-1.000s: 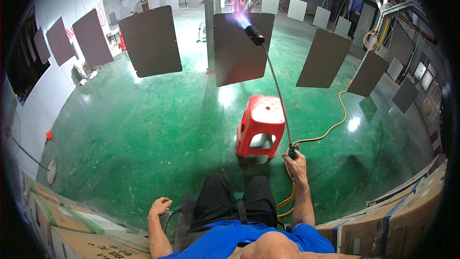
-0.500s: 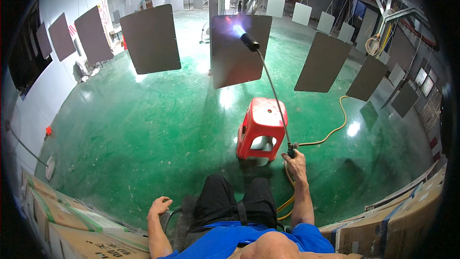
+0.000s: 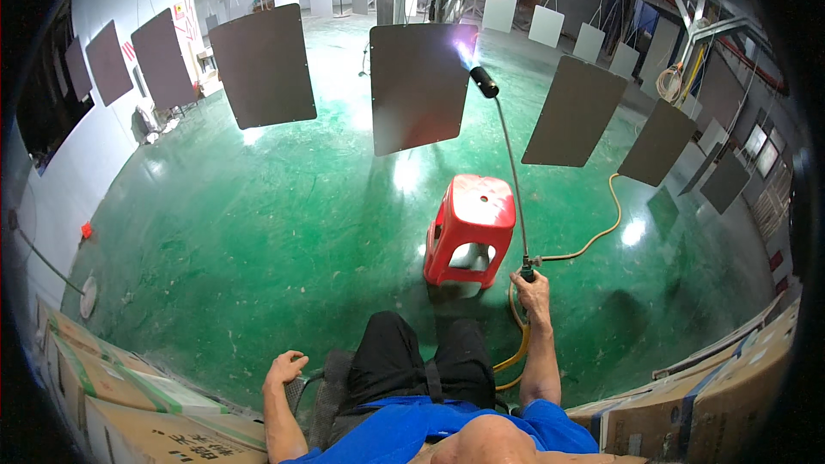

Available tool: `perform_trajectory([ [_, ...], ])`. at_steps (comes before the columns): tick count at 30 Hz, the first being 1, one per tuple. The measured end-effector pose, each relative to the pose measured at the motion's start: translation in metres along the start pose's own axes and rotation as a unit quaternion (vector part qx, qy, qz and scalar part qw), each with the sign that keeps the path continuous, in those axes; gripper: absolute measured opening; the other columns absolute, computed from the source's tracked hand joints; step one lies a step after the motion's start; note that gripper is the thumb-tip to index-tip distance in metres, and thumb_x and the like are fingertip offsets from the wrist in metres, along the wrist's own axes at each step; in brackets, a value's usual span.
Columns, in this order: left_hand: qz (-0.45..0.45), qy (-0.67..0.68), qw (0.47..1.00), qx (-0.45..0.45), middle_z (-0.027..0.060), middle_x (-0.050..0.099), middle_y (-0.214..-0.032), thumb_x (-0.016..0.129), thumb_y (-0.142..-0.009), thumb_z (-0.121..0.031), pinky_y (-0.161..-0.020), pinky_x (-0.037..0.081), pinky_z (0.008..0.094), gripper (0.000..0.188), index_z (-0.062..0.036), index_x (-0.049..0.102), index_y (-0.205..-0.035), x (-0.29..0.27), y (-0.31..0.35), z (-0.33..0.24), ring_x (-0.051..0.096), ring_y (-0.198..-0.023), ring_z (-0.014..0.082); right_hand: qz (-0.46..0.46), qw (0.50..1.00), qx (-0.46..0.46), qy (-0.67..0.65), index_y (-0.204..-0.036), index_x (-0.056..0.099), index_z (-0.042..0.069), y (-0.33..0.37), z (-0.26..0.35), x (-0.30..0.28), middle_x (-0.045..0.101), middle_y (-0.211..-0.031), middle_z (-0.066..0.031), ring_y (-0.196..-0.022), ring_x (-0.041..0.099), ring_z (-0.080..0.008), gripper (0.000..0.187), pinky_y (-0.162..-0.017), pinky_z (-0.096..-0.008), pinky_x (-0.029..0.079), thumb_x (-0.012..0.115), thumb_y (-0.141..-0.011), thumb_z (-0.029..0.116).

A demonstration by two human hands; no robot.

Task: The person sits on a chair and uses a handheld blowtorch to apply heat to a series of dark rectangular panels hanging from the ceiling. The person moves the torch back and forth across the surface of each panel, creating a visible purple flame and smoke.

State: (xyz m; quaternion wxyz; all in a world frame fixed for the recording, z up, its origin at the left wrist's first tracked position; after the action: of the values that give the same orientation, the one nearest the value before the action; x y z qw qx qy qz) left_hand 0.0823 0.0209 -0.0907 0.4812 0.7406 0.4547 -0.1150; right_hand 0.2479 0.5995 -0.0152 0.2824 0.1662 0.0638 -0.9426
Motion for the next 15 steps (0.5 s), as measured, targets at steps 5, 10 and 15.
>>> perform_trajectory([
  [5, 0.001, -0.014, 1.0, -0.013, 0.0123, 0.068, -0.114, 0.066, -0.089, -0.038, -0.081, 0.055, 0.0367, 0.048, -0.01, 0.061, -0.127, 0.002, -0.001, 0.002, 0.07, -0.085, 0.0195, 0.041, 0.998, 0.034, 0.017, -0.074, 0.059, 0.004, 0.011, -0.015, 0.013, 0.051, -0.06, 0.0031, -0.05, 0.043, -0.0082, 0.024, -0.046, -0.0283, 0.035, 0.077, -0.078, 0.02],
  [10, 0.007, -0.005, 1.0, -0.004, 0.0121, 0.068, -0.115, 0.066, -0.089, -0.039, -0.081, 0.055, 0.0373, 0.048, -0.0103, 0.061, -0.127, 0.002, -0.007, 0.003, 0.07, -0.086, 0.0198, 0.044, 0.993, 0.047, 0.098, -0.079, 0.062, 0.001, 0.012, -0.049, 0.024, 0.052, -0.059, 0.0008, -0.051, 0.045, -0.0099, 0.03, -0.049, -0.0311, 0.038, 0.08, -0.075, 0.026],
  [15, 0.002, -0.005, 1.0, -0.01, 0.0116, 0.069, -0.111, 0.066, -0.091, -0.034, -0.081, 0.054, 0.0373, 0.045, -0.0063, 0.06, -0.126, 0.002, 0.004, -0.011, 0.069, -0.085, 0.0203, 0.065, 0.984, 0.091, 0.141, -0.104, 0.064, -0.006, 0.014, -0.071, 0.028, 0.065, -0.084, -0.013, -0.078, 0.062, -0.0212, 0.053, -0.074, -0.0355, 0.048, 0.081, -0.071, 0.032],
])
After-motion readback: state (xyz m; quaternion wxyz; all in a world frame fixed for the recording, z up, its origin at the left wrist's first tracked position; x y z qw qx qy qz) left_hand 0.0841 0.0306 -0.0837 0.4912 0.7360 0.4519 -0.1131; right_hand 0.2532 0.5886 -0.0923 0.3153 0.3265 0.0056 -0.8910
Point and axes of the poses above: each hand's wrist, its own y-axis away from the middle knuckle, its own x-axis out of the palm, z = x × y, the point moved 1 cm from there along -y, towards the middle knuckle
